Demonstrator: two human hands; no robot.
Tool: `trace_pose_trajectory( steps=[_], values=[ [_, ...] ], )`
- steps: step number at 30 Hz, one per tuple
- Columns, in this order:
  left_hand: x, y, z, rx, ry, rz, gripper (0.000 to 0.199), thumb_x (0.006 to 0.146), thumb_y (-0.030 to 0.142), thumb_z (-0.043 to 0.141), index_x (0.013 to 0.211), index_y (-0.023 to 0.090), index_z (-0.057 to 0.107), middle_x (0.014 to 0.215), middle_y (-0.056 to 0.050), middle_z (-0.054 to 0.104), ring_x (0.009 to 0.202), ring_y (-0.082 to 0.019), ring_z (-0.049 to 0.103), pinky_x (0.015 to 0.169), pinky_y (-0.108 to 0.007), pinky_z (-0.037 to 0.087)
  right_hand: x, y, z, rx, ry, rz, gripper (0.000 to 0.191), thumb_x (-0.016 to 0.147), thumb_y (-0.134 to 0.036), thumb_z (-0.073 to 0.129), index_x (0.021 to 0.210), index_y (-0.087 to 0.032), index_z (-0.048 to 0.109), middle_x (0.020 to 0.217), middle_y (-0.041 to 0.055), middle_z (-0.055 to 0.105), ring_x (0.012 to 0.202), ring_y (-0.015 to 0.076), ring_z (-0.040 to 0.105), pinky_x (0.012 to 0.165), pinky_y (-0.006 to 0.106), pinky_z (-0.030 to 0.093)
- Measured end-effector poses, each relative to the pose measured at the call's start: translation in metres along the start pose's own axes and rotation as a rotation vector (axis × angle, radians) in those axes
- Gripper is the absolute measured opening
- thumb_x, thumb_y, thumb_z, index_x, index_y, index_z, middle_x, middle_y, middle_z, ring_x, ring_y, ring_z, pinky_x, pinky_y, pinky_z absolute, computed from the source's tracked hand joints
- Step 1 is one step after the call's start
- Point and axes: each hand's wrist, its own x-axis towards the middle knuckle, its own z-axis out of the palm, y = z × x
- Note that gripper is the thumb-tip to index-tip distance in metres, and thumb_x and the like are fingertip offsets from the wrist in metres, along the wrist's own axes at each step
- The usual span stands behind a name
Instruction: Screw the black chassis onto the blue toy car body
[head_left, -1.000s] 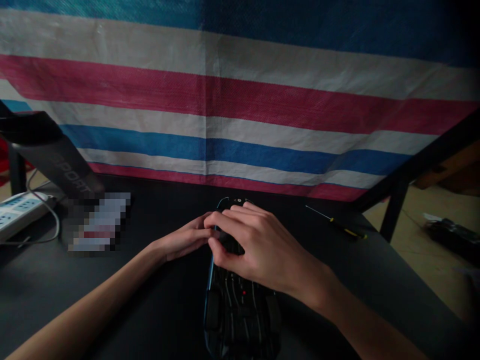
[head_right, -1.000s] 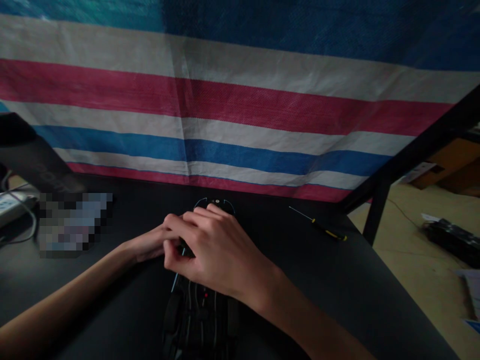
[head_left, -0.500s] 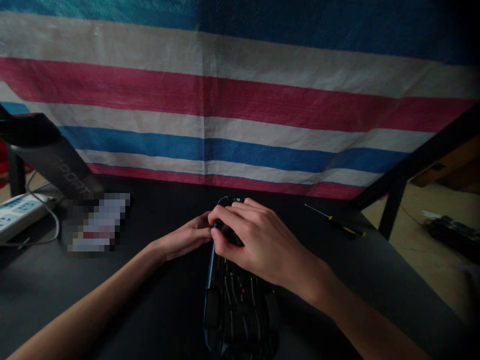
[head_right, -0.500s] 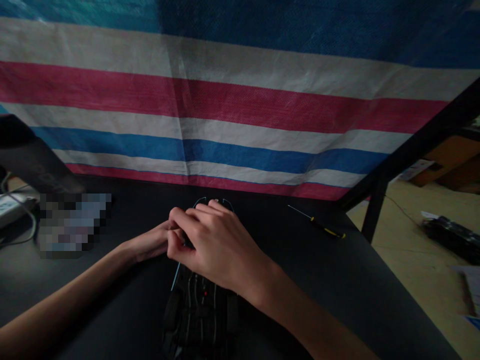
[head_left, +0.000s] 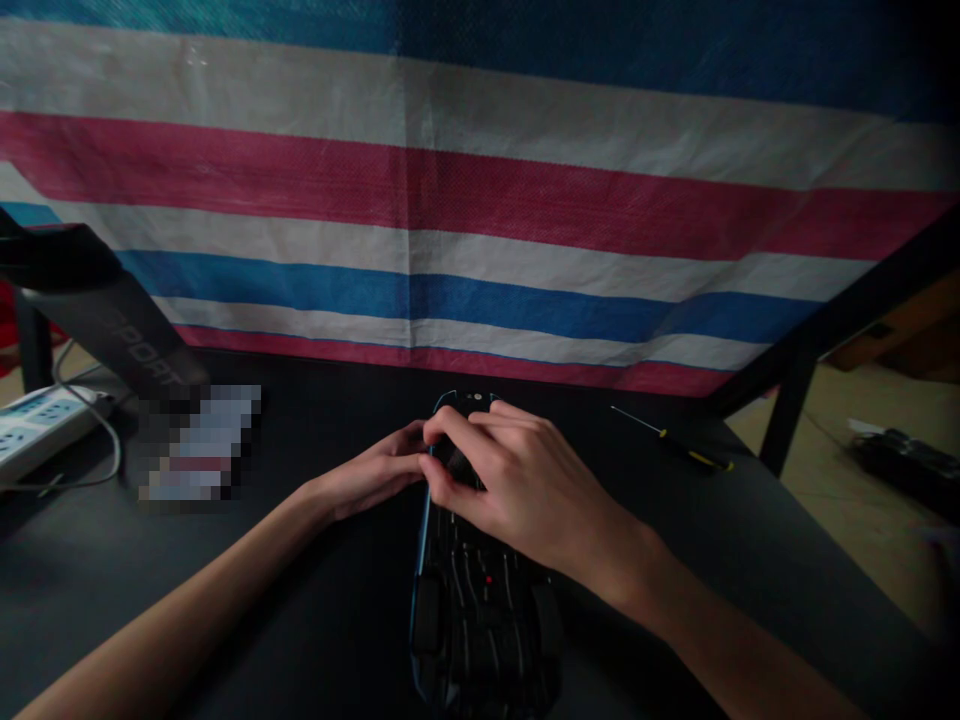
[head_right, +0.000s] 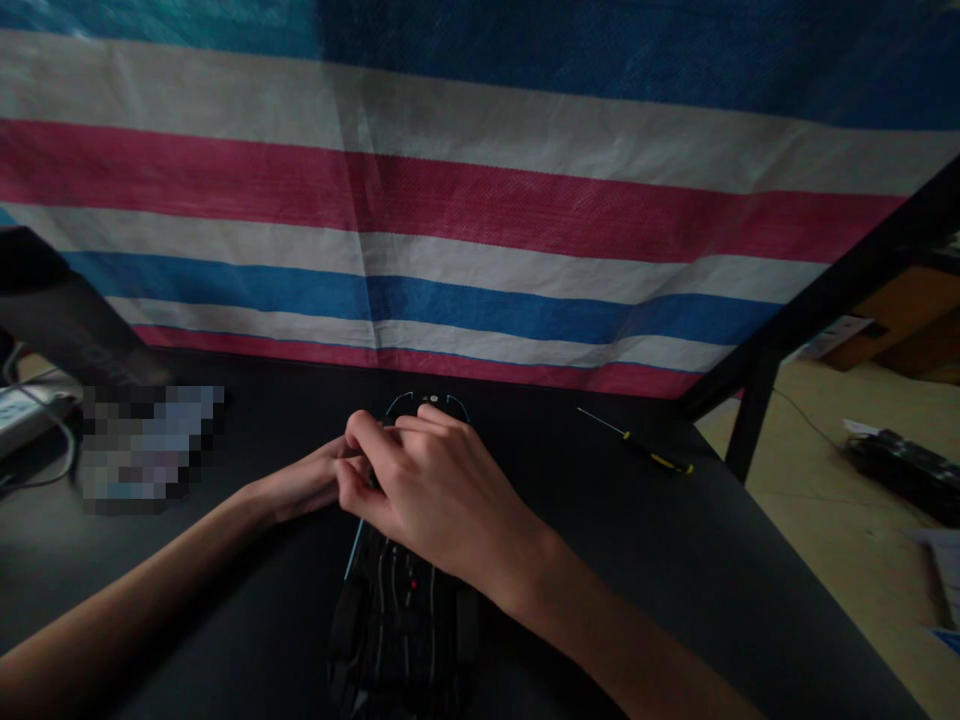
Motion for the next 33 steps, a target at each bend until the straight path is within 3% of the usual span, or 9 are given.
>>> trace_pose_trajectory(
  steps=[4, 8, 12, 15, 19, 22, 27, 30, 33],
  values=[
    [-0.0003, 0.0016, 0.0020, -0.014, 0.001, 0.020, 0.046, 0.081, 0.019, 0.083, 0.124, 0.020, 0.064, 0.118, -0.005, 0.070, 0.114, -0.021, 0.065, 0.105, -0.033, 0.045, -0.0003, 0.0003, -0.0008, 0.015, 0.008, -0.020, 0.016, 0.097, -0.019, 0.053, 0.110, -0.017, 0.062, 0.101, 0.0058, 0.072, 0.094, 0.0202, 0.065, 0.092, 0.036, 0.044],
    [0.0001, 0.0011, 0.0020, -0.025, 0.031, 0.008, 0.048, 0.078, 0.018, 0.085, 0.121, 0.020, 0.064, 0.112, -0.002, 0.070, 0.110, -0.019, 0.066, 0.104, -0.032, 0.045, 0.0004, 0.0042, -0.0009, -0.023, 0.006, 0.019, 0.018, 0.103, -0.026, 0.048, 0.100, -0.019, 0.064, 0.080, 0.0014, 0.067, 0.077, 0.0180, 0.062, 0.086, 0.036, 0.044],
    [-0.0002, -0.0004, 0.0009, -0.004, 0.027, 0.018, 0.049, 0.079, 0.021, 0.084, 0.124, 0.020, 0.064, 0.114, -0.004, 0.070, 0.113, -0.022, 0.065, 0.105, -0.035, 0.045, 0.0012, 0.0054, 0.0000, 0.022, 0.019, -0.039, 0.012, 0.096, -0.019, 0.054, 0.103, -0.018, 0.064, 0.096, 0.0034, 0.070, 0.091, 0.0191, 0.063, 0.090, 0.035, 0.042],
    [0.0001, -0.0007, 0.0006, -0.009, 0.031, 0.020, 0.047, 0.079, 0.020, 0.085, 0.122, 0.020, 0.064, 0.111, -0.003, 0.071, 0.110, -0.020, 0.066, 0.102, -0.033, 0.046, 0.0010, 0.0044, 0.0002, -0.010, 0.036, -0.008, 0.014, 0.101, -0.023, 0.051, 0.097, -0.019, 0.064, 0.086, 0.0009, 0.068, 0.080, 0.0176, 0.060, 0.084, 0.035, 0.042],
    [0.0013, 0.0001, 0.0010, -0.027, 0.003, 0.042, 0.047, 0.079, 0.018, 0.084, 0.122, 0.020, 0.065, 0.115, -0.004, 0.071, 0.109, -0.020, 0.066, 0.099, -0.031, 0.048, 0.0001, 0.0047, 0.0001, 0.026, 0.031, -0.028, 0.012, 0.097, -0.017, 0.054, 0.103, -0.018, 0.064, 0.098, 0.0037, 0.071, 0.093, 0.0193, 0.062, 0.090, 0.035, 0.041],
    [0.0009, 0.0008, 0.0008, -0.017, 0.021, 0.023, 0.046, 0.078, 0.018, 0.085, 0.120, 0.020, 0.066, 0.109, -0.003, 0.072, 0.105, -0.019, 0.067, 0.094, -0.029, 0.049, -0.0005, 0.0054, 0.0006, 0.032, 0.020, -0.024, 0.015, 0.101, -0.022, 0.051, 0.103, -0.019, 0.065, 0.093, 0.0025, 0.071, 0.088, 0.0182, 0.063, 0.090, 0.035, 0.042],
    [-0.0026, 0.0029, 0.0027, 0.007, 0.014, 0.006, 0.039, 0.081, 0.019, 0.082, 0.117, 0.018, 0.068, 0.097, -0.001, 0.074, 0.097, -0.020, 0.068, 0.088, -0.028, 0.049, -0.0007, 0.0036, 0.0030, 0.059, 0.031, -0.110, 0.026, 0.097, -0.017, 0.055, 0.122, -0.018, 0.063, 0.107, 0.0041, 0.071, 0.100, 0.0202, 0.062, 0.096, 0.035, 0.042],
    [-0.0032, 0.0036, 0.0039, 0.021, -0.003, 0.026, 0.038, 0.084, 0.018, 0.079, 0.120, 0.018, 0.066, 0.099, -0.001, 0.074, 0.097, -0.019, 0.067, 0.090, -0.028, 0.048, 0.0000, 0.0031, 0.0055, 0.027, 0.052, -0.116, 0.019, 0.102, -0.019, 0.049, 0.111, -0.016, 0.065, 0.096, 0.0040, 0.071, 0.090, 0.0185, 0.062, 0.091, 0.035, 0.042],
    [-0.0017, 0.0028, 0.0036, 0.017, -0.004, 0.052, 0.037, 0.084, 0.017, 0.078, 0.119, 0.018, 0.065, 0.098, -0.001, 0.072, 0.096, -0.017, 0.067, 0.091, -0.027, 0.048, 0.0005, 0.0043, 0.0064, -0.004, 0.063, -0.113, 0.019, 0.099, -0.017, 0.051, 0.112, -0.015, 0.065, 0.102, 0.0062, 0.071, 0.096, 0.0203, 0.061, 0.093, 0.036, 0.041]
  ],
)
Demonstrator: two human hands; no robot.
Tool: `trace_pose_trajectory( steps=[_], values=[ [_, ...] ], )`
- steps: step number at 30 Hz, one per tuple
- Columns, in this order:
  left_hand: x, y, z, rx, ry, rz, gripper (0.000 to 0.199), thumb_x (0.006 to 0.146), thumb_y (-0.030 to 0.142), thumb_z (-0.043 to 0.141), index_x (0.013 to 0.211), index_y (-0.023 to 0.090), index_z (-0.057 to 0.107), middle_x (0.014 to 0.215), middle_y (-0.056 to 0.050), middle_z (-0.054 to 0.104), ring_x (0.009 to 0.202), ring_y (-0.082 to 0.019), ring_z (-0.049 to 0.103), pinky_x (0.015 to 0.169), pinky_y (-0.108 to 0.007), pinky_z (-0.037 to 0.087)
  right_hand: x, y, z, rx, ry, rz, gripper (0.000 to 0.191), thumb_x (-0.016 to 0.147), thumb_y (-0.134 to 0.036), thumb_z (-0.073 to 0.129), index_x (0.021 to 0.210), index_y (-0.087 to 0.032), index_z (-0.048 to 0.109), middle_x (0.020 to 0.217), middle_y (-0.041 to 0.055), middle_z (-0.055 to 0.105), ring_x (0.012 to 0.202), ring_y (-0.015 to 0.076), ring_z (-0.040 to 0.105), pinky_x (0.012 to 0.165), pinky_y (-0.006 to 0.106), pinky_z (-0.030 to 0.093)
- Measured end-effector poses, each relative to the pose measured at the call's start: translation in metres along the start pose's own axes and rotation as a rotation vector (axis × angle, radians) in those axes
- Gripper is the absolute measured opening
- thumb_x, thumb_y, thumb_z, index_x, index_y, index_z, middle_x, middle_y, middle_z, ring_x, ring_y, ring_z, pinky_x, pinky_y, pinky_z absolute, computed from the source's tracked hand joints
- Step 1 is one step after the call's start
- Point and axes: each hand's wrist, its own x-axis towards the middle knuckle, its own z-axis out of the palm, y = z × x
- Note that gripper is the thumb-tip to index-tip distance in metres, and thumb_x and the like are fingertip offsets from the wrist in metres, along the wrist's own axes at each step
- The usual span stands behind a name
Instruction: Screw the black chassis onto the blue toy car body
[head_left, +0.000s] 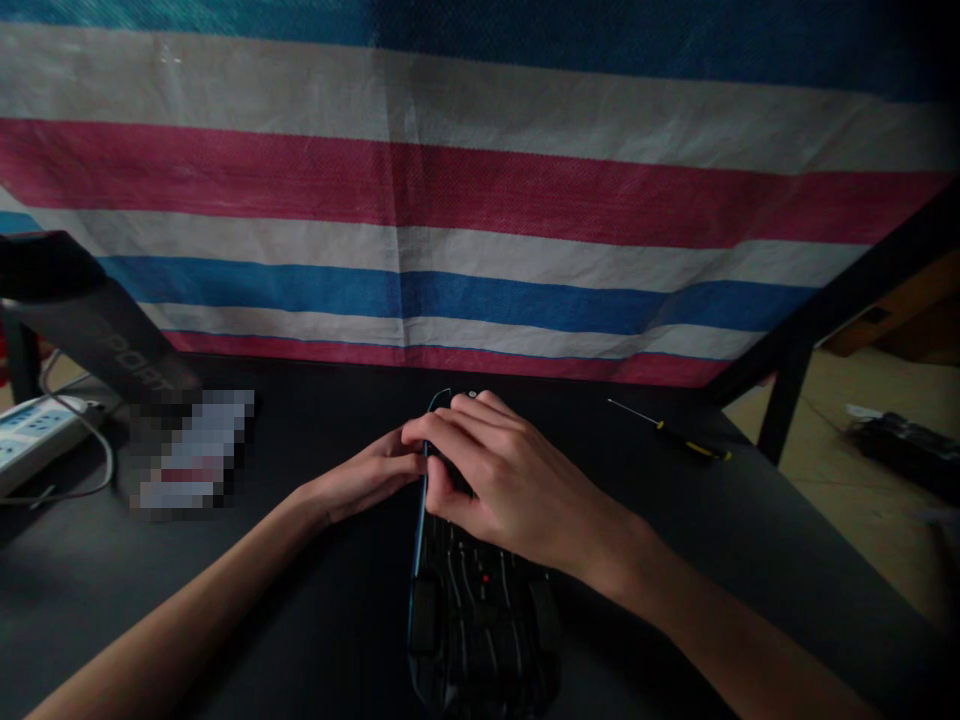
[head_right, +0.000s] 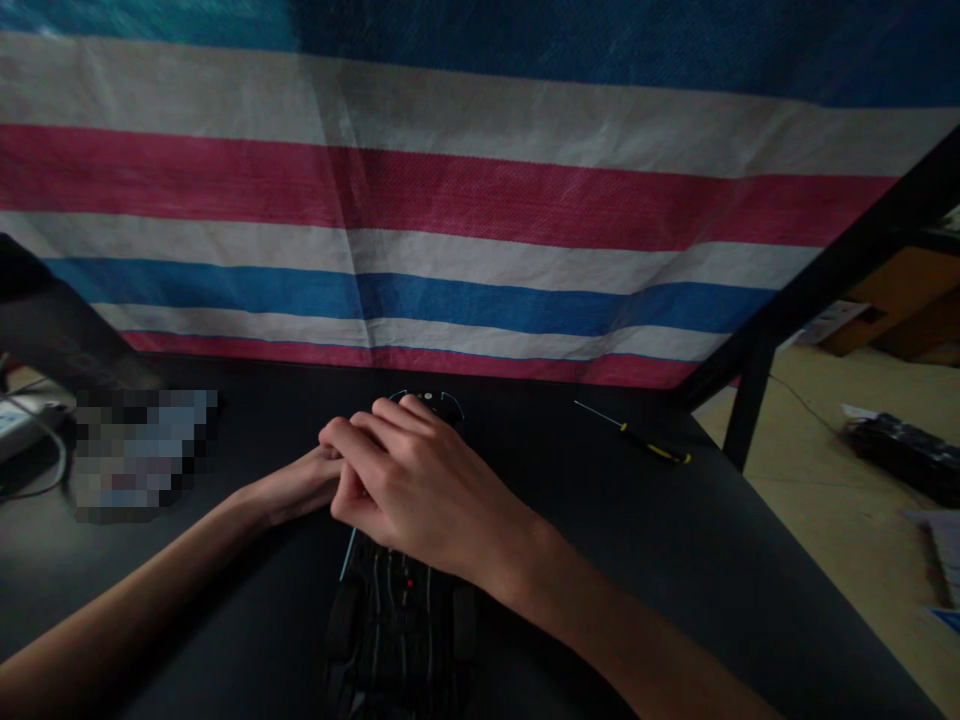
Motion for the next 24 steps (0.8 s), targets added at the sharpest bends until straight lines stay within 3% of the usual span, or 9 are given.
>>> trace_pose_trajectory(
  steps=[4, 8, 11, 15, 19, 24],
  values=[
    [0.0020, -0.0014, -0.0015, 0.007, -0.030, 0.012, 0.034, 0.084, 0.016, 0.076, 0.117, 0.017, 0.066, 0.098, 0.000, 0.072, 0.097, -0.017, 0.068, 0.093, -0.027, 0.048, -0.0006, 0.0011, -0.0011, 0.001, -0.021, 0.033, 0.019, 0.103, -0.022, 0.048, 0.111, -0.018, 0.065, 0.096, 0.0031, 0.071, 0.087, 0.0185, 0.062, 0.088, 0.036, 0.042],
    [0.0018, -0.0035, -0.0036, 0.003, -0.003, -0.005, 0.033, 0.084, 0.017, 0.078, 0.115, 0.017, 0.067, 0.099, -0.002, 0.073, 0.098, -0.017, 0.068, 0.093, -0.027, 0.048, -0.0015, 0.0005, -0.0028, 0.032, -0.028, 0.043, 0.022, 0.098, -0.018, 0.053, 0.118, -0.019, 0.062, 0.103, 0.0040, 0.072, 0.096, 0.0193, 0.063, 0.092, 0.035, 0.042],
    [0.0014, -0.0046, -0.0048, 0.002, 0.017, -0.026, 0.041, 0.083, 0.015, 0.079, 0.121, 0.019, 0.066, 0.109, -0.002, 0.073, 0.106, -0.019, 0.068, 0.097, -0.029, 0.047, -0.0019, 0.0000, -0.0035, 0.056, -0.064, 0.051, 0.015, 0.102, -0.024, 0.051, 0.108, -0.022, 0.065, 0.092, 0.0003, 0.072, 0.085, 0.0168, 0.063, 0.087, 0.034, 0.042],
    [0.0014, -0.0042, -0.0050, -0.002, 0.025, -0.036, 0.044, 0.081, 0.020, 0.082, 0.122, 0.019, 0.067, 0.103, -0.002, 0.073, 0.105, -0.020, 0.068, 0.097, -0.029, 0.047, -0.0018, -0.0010, -0.0033, 0.060, -0.026, 0.046, 0.019, 0.098, -0.019, 0.054, 0.114, -0.019, 0.062, 0.102, 0.0036, 0.073, 0.093, 0.0183, 0.064, 0.091, 0.035, 0.042],
    [0.0008, -0.0034, -0.0050, 0.016, 0.021, -0.026, 0.043, 0.083, 0.019, 0.080, 0.124, 0.020, 0.065, 0.114, -0.003, 0.073, 0.109, -0.021, 0.067, 0.098, -0.030, 0.046, -0.0010, -0.0006, -0.0024, 0.028, -0.021, 0.061, 0.017, 0.104, -0.028, 0.049, 0.105, -0.019, 0.064, 0.088, 0.0022, 0.071, 0.080, 0.0167, 0.063, 0.084, 0.034, 0.042],
    [0.0003, -0.0019, -0.0040, -0.010, -0.010, -0.012, 0.041, 0.082, 0.021, 0.082, 0.121, 0.021, 0.067, 0.108, -0.003, 0.072, 0.102, -0.017, 0.067, 0.093, -0.028, 0.049, -0.0003, 0.0020, -0.0014, 0.001, 0.000, 0.018, 0.012, 0.101, -0.021, 0.052, 0.105, -0.018, 0.062, 0.096, 0.0044, 0.071, 0.091, 0.0193, 0.063, 0.089, 0.035, 0.042]
  ],
)
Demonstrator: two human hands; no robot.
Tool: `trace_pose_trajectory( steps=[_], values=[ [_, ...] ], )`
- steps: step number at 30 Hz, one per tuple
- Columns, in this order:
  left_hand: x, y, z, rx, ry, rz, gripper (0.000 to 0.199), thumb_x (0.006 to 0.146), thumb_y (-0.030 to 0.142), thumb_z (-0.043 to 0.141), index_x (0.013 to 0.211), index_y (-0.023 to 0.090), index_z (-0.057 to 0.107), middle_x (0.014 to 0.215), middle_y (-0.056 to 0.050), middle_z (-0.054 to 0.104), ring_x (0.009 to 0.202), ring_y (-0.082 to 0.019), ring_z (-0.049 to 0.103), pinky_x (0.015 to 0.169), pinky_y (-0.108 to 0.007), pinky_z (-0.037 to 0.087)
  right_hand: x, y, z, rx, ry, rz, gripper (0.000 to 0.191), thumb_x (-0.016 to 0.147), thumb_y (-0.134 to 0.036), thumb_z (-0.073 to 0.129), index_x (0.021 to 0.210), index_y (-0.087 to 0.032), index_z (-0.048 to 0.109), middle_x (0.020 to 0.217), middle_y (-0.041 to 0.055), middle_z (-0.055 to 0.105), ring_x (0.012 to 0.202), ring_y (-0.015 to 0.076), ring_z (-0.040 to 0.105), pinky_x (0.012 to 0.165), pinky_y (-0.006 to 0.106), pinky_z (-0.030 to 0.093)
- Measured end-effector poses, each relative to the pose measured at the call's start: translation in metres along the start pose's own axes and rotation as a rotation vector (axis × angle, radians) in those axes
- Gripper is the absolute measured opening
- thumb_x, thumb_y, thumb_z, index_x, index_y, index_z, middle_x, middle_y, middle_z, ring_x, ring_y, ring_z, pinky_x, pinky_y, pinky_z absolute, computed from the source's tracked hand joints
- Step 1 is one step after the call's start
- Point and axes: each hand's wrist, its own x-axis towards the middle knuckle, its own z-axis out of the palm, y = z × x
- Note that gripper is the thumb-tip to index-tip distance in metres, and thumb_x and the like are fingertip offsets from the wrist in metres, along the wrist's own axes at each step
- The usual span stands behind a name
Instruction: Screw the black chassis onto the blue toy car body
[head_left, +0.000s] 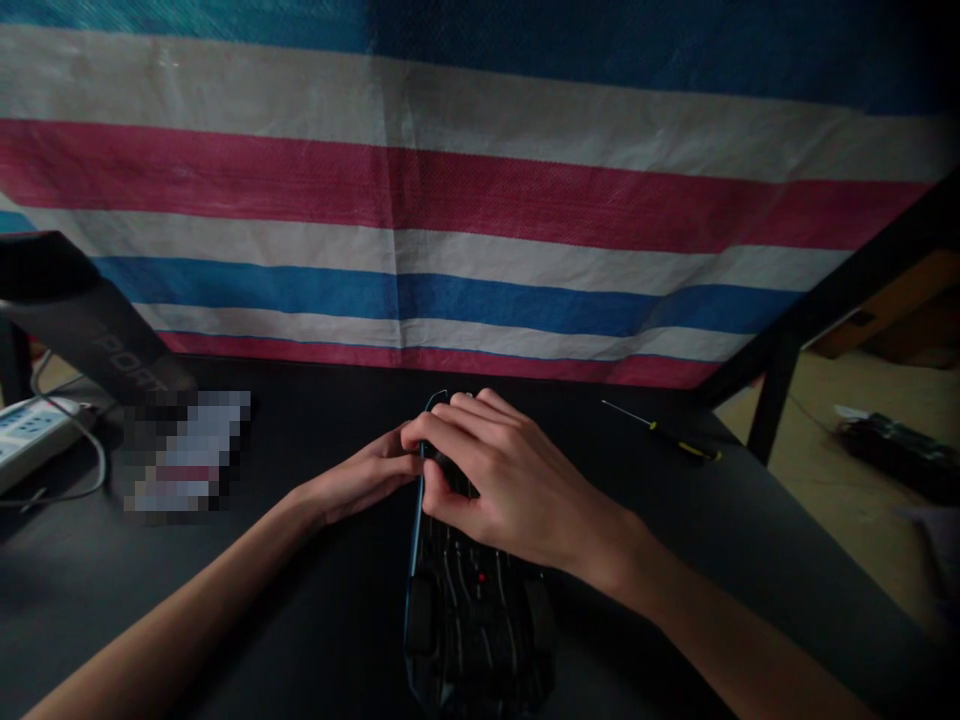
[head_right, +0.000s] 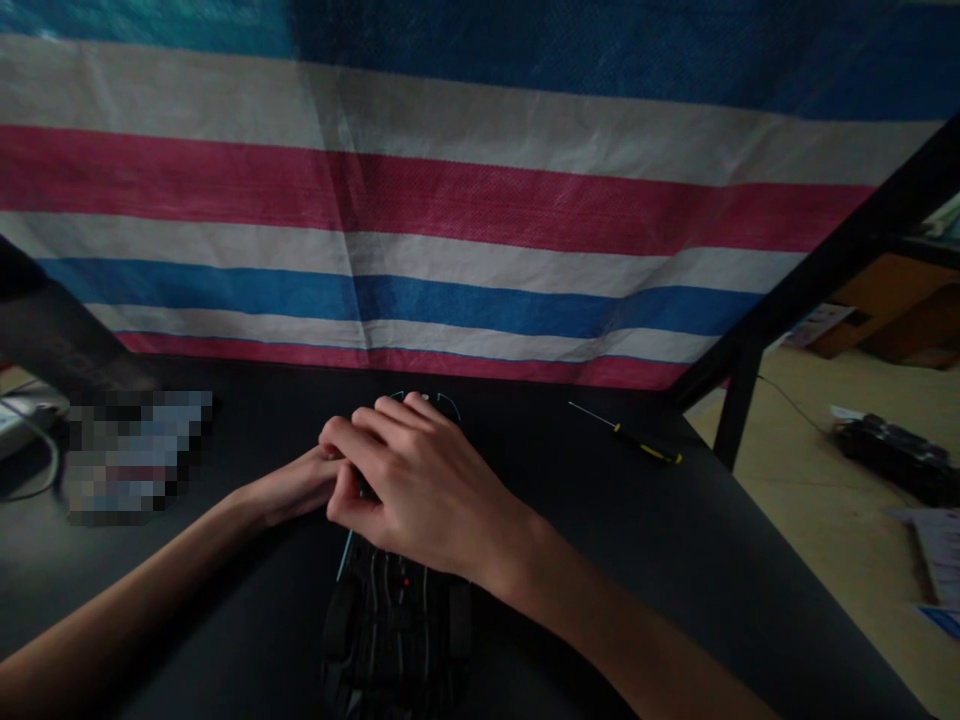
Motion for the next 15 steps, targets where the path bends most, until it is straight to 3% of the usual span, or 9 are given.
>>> trace_pose_trajectory(
  steps=[3, 7, 10, 15],
  values=[
    [0.0003, 0.0006, 0.0007, -0.002, -0.001, 0.007, 0.039, 0.084, 0.022, 0.081, 0.121, 0.021, 0.067, 0.113, -0.004, 0.072, 0.107, -0.018, 0.066, 0.095, -0.028, 0.048, -0.0009, -0.0002, 0.0002, -0.004, -0.010, 0.015, 0.017, 0.105, -0.026, 0.048, 0.098, -0.019, 0.062, 0.084, 0.0019, 0.069, 0.079, 0.0169, 0.061, 0.084, 0.034, 0.043],
    [0.0008, -0.0010, 0.0006, -0.005, -0.026, 0.025, 0.043, 0.082, 0.021, 0.082, 0.122, 0.020, 0.065, 0.111, -0.004, 0.072, 0.107, -0.021, 0.066, 0.096, -0.031, 0.048, -0.0026, -0.0020, -0.0006, -0.005, -0.002, -0.005, 0.010, 0.101, -0.022, 0.052, 0.105, -0.018, 0.061, 0.096, 0.0050, 0.071, 0.092, 0.0194, 0.063, 0.089, 0.036, 0.043],
    [0.0002, -0.0018, 0.0006, 0.020, 0.036, -0.011, 0.043, 0.081, 0.020, 0.082, 0.121, 0.020, 0.064, 0.110, -0.002, 0.071, 0.109, -0.020, 0.065, 0.098, -0.031, 0.047, -0.0027, -0.0014, -0.0008, -0.014, -0.001, 0.035, 0.015, 0.105, -0.028, 0.050, 0.099, -0.020, 0.061, 0.081, 0.0006, 0.068, 0.076, 0.0161, 0.062, 0.081, 0.033, 0.043],
    [-0.0001, 0.0002, 0.0014, 0.008, 0.037, -0.021, 0.045, 0.080, 0.022, 0.084, 0.119, 0.019, 0.063, 0.111, -0.003, 0.071, 0.109, -0.019, 0.065, 0.101, -0.032, 0.045, -0.0026, 0.0018, -0.0009, 0.009, -0.010, 0.035, 0.010, 0.102, -0.023, 0.052, 0.101, -0.018, 0.061, 0.089, 0.0028, 0.071, 0.081, 0.0172, 0.064, 0.084, 0.034, 0.043]
  ],
)
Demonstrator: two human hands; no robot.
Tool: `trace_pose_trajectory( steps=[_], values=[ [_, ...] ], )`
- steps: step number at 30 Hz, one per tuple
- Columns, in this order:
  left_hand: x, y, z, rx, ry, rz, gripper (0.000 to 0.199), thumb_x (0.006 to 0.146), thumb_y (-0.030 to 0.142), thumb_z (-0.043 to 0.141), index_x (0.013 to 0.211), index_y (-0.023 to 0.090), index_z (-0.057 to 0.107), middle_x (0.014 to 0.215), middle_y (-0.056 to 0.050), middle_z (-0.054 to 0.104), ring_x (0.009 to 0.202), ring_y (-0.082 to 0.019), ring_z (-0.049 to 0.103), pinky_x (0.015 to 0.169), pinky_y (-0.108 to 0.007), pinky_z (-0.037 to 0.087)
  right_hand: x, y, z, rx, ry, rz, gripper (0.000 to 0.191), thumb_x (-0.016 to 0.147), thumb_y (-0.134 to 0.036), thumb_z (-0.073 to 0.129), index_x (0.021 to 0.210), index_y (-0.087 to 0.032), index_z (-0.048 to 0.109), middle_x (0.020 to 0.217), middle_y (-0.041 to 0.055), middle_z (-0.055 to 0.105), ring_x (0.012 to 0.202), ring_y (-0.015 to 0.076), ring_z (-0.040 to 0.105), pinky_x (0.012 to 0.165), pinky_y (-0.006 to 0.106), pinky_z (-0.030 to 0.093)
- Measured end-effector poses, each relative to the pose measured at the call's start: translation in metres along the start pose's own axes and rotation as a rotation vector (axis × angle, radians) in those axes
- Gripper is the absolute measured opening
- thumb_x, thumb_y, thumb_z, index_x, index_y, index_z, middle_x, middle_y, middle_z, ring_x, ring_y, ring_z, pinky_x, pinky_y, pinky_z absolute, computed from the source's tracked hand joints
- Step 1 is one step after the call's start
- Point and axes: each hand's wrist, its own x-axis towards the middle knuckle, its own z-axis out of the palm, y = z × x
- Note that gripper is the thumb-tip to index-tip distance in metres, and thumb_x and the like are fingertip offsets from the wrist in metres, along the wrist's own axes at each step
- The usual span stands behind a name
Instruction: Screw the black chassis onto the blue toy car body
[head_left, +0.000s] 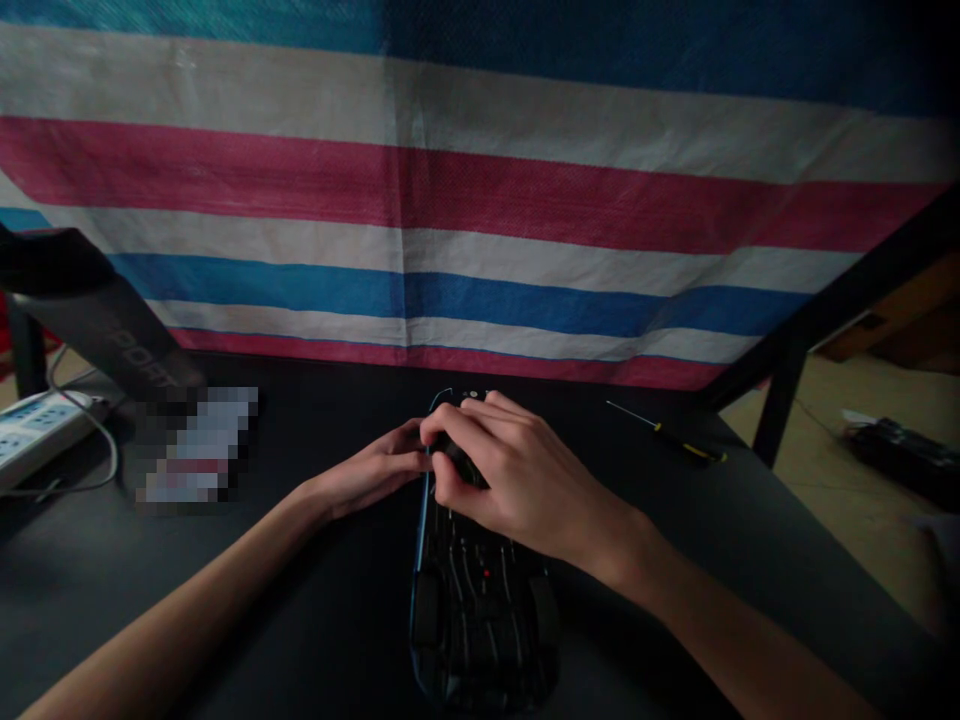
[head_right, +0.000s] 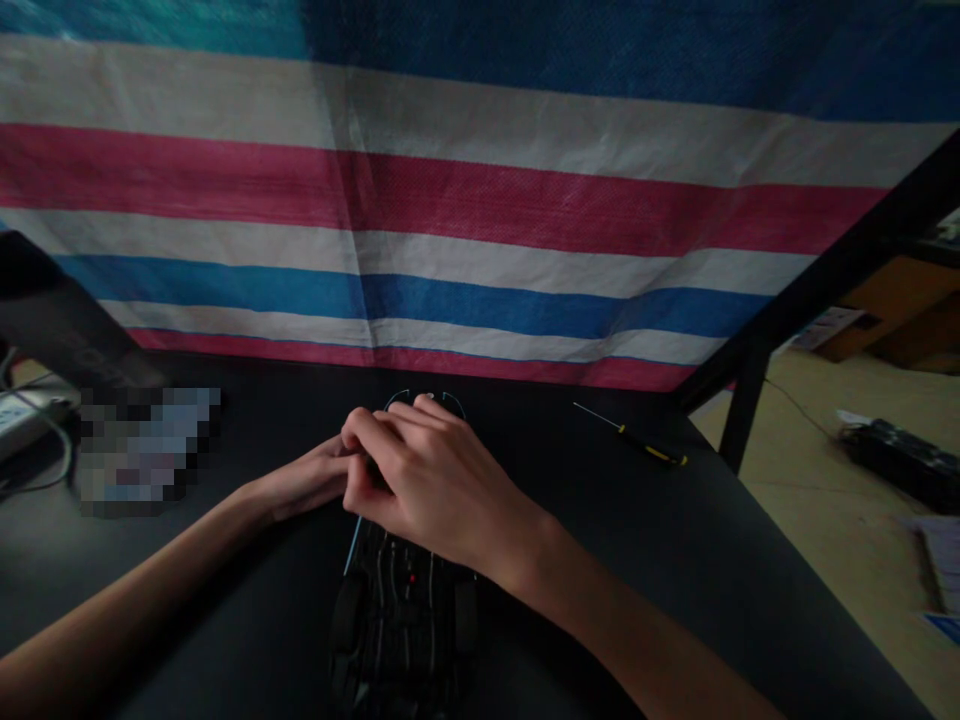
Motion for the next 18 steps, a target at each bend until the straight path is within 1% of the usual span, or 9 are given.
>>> trace_pose_trajectory(
  steps=[2, 3, 5, 6, 9, 12, 14, 16, 18],
  values=[
    [0.0001, 0.0014, 0.0005, -0.006, -0.004, 0.001, 0.045, 0.079, 0.021, 0.085, 0.119, 0.020, 0.063, 0.110, -0.002, 0.071, 0.109, -0.018, 0.065, 0.101, -0.030, 0.045, -0.0005, 0.0003, -0.0001, 0.004, -0.009, 0.019, 0.014, 0.104, -0.025, 0.050, 0.100, -0.019, 0.061, 0.086, 0.0020, 0.071, 0.077, 0.0163, 0.063, 0.082, 0.034, 0.044],
    [0.0001, 0.0019, 0.0007, -0.004, -0.010, 0.001, 0.045, 0.079, 0.021, 0.084, 0.119, 0.020, 0.064, 0.111, -0.003, 0.071, 0.110, -0.018, 0.064, 0.101, -0.030, 0.045, -0.0008, 0.0001, 0.0000, 0.007, -0.008, 0.018, 0.013, 0.104, -0.024, 0.049, 0.101, -0.019, 0.061, 0.088, 0.0028, 0.072, 0.079, 0.0165, 0.064, 0.084, 0.034, 0.044],
    [0.0001, 0.0020, 0.0009, 0.004, -0.026, 0.006, 0.044, 0.080, 0.020, 0.083, 0.120, 0.020, 0.064, 0.114, -0.004, 0.070, 0.112, -0.019, 0.064, 0.101, -0.031, 0.046, -0.0012, -0.0008, 0.0004, 0.012, -0.001, 0.002, 0.011, 0.101, -0.020, 0.051, 0.106, -0.018, 0.061, 0.098, 0.0055, 0.073, 0.090, 0.0186, 0.065, 0.089, 0.035, 0.044],
    [0.0000, 0.0018, 0.0010, 0.008, -0.027, 0.009, 0.044, 0.081, 0.020, 0.083, 0.120, 0.020, 0.064, 0.115, -0.004, 0.070, 0.113, -0.020, 0.064, 0.100, -0.031, 0.046, -0.0013, -0.0013, 0.0008, 0.011, 0.006, -0.001, 0.011, 0.100, -0.020, 0.051, 0.106, -0.018, 0.061, 0.098, 0.0055, 0.073, 0.091, 0.0190, 0.065, 0.089, 0.036, 0.044],
    [-0.0004, 0.0011, 0.0016, 0.016, -0.018, 0.030, 0.041, 0.083, 0.020, 0.081, 0.120, 0.020, 0.065, 0.113, -0.004, 0.070, 0.110, -0.020, 0.065, 0.097, -0.031, 0.047, -0.0014, -0.0025, 0.0024, 0.004, 0.024, -0.005, 0.013, 0.103, -0.024, 0.049, 0.103, -0.019, 0.061, 0.090, 0.0035, 0.071, 0.083, 0.0178, 0.064, 0.085, 0.035, 0.045],
    [-0.0010, 0.0025, 0.0031, 0.029, -0.033, 0.034, 0.041, 0.083, 0.021, 0.080, 0.122, 0.019, 0.065, 0.108, -0.004, 0.070, 0.103, -0.020, 0.066, 0.094, -0.031, 0.048, -0.0014, -0.0028, 0.0033, 0.024, 0.024, -0.034, 0.016, 0.101, -0.018, 0.049, 0.114, -0.017, 0.058, 0.104, 0.0071, 0.072, 0.095, 0.0199, 0.064, 0.091, 0.037, 0.045],
    [-0.0014, 0.0040, 0.0037, 0.036, -0.034, 0.030, 0.041, 0.082, 0.021, 0.081, 0.120, 0.020, 0.066, 0.105, -0.004, 0.070, 0.102, -0.020, 0.065, 0.094, -0.031, 0.048, -0.0014, -0.0022, 0.0031, 0.039, 0.009, -0.023, 0.015, 0.102, -0.020, 0.050, 0.115, -0.018, 0.057, 0.106, 0.0074, 0.072, 0.094, 0.0197, 0.064, 0.093, 0.038, 0.046],
    [-0.0014, 0.0047, 0.0034, 0.035, -0.024, 0.023, 0.041, 0.082, 0.021, 0.082, 0.119, 0.020, 0.066, 0.108, -0.004, 0.069, 0.105, -0.020, 0.065, 0.096, -0.031, 0.047, -0.0015, -0.0008, 0.0024, 0.046, 0.002, -0.005, 0.011, 0.104, -0.023, 0.049, 0.112, -0.019, 0.056, 0.102, 0.0067, 0.072, 0.088, 0.0183, 0.065, 0.091, 0.038, 0.046],
    [-0.0008, 0.0039, 0.0021, 0.025, -0.031, 0.013, 0.045, 0.083, 0.020, 0.080, 0.125, 0.020, 0.063, 0.119, -0.006, 0.068, 0.115, -0.022, 0.063, 0.101, -0.033, 0.046, -0.0014, 0.0007, 0.0014, 0.049, 0.001, -0.005, 0.013, 0.102, -0.019, 0.050, 0.113, -0.018, 0.055, 0.107, 0.0081, 0.071, 0.093, 0.0195, 0.064, 0.093, 0.038, 0.046]
  ],
)
